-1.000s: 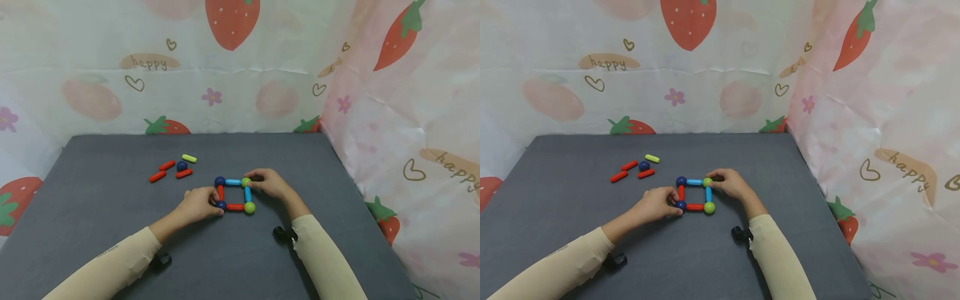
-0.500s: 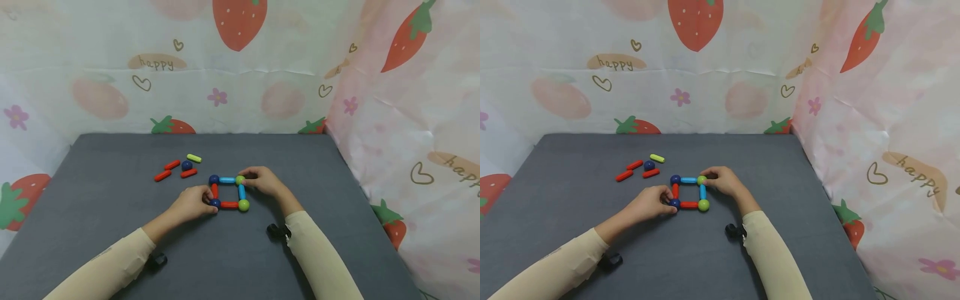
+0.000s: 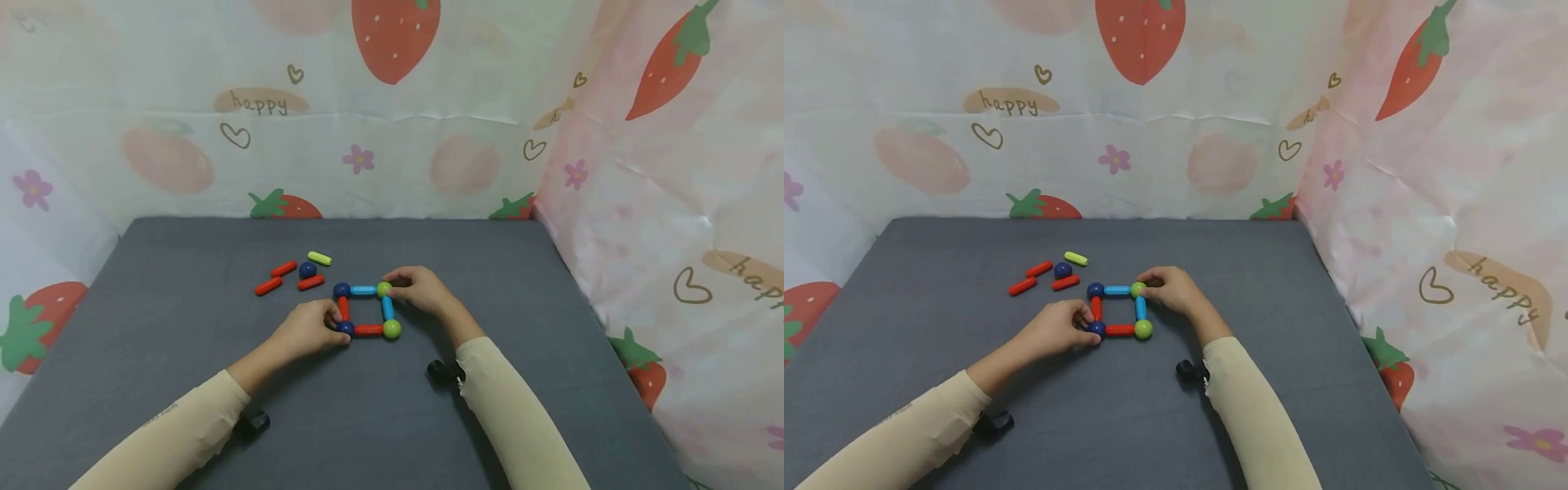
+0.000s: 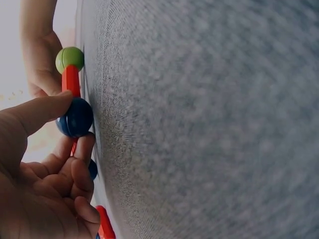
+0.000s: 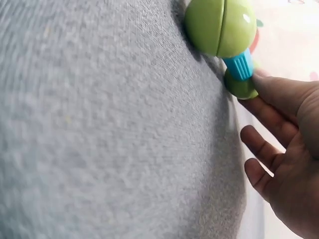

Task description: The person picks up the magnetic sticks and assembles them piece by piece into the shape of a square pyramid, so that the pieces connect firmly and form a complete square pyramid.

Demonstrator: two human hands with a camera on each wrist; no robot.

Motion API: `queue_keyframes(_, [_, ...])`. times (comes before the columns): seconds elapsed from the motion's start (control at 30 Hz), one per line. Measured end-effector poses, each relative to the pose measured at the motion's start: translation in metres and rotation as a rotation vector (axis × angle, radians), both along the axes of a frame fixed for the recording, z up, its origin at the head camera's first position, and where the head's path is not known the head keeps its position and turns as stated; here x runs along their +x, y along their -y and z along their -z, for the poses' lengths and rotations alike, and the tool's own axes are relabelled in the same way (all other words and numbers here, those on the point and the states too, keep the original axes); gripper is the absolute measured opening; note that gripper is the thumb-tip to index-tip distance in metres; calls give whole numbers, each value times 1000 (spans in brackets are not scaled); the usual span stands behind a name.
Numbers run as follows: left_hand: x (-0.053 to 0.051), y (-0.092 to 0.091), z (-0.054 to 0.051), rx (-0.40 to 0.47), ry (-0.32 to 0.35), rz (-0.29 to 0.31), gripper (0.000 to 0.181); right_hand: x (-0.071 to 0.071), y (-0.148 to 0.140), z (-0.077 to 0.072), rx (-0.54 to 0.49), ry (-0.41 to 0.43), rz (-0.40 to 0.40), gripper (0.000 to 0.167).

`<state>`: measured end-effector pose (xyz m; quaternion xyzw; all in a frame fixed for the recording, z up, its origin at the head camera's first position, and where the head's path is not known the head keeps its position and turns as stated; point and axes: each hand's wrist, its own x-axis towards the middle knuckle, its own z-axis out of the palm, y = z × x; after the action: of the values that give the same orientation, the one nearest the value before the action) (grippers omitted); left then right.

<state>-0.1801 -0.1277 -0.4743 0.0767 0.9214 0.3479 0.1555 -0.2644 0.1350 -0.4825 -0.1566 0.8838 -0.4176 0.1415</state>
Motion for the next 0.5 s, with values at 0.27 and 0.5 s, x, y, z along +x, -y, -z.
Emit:
queue_keyframes(0.27, [-1,1,1,20,14,-10,32,10,0,2,25,-76,73,25])
queue_keyframes(0.5, [0,1,-2,20,4,-9,31,29,-7,-6,33,-109,72,25])
